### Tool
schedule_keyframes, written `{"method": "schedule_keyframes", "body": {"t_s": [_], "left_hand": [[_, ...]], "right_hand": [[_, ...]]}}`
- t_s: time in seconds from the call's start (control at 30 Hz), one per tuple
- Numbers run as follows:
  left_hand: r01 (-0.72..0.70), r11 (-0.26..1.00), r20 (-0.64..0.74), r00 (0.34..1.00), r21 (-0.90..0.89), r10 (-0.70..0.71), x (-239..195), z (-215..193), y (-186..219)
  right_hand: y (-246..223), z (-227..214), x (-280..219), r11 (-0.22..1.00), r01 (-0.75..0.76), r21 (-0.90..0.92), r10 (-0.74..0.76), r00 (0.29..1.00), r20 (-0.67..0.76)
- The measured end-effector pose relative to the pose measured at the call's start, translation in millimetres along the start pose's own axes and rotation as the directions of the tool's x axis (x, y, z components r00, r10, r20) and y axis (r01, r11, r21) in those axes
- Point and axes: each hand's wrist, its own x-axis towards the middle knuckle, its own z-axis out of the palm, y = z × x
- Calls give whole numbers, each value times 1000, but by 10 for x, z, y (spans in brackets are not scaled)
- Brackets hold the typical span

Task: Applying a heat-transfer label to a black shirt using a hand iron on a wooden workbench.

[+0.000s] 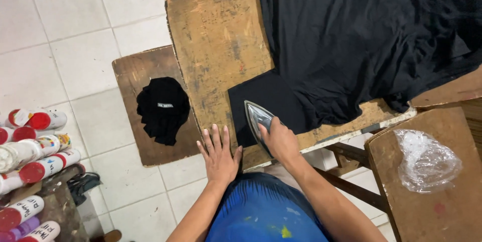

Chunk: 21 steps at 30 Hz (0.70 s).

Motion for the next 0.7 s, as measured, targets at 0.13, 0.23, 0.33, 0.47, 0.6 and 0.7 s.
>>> {"method": "schedule_keyframes", "body": {"t_s": [0.13, 0.23, 0.33, 0.47, 0.6, 0.7], "left_hand": [[12, 1000, 66, 998, -24, -10, 13, -76, 0], [37, 999, 133, 991, -23, -33, 19, -167, 44], [33, 999, 71, 997, 12, -34, 44, -104, 33], [11, 1000, 75, 997, 11, -11, 14, -116, 21], [16, 999, 94, 995, 30, -19, -18, -120, 10], [4, 1000, 116, 993, 20, -6, -25, -141, 22]], "right_hand": [[348, -157, 0, 983, -74, -170, 69, 997, -36], [427, -178, -102, 992, -60, -109, 54, 997, -61], [465, -173, -67, 996, -41, -80, 34, 996, -86], [622, -131, -264, 995, -90, -41, 88, 994, -67], [750, -53, -281, 992, -120, -36, 117, 991, -65], [831, -84, -306, 995, -95, 34, 97, 993, -65]]}}
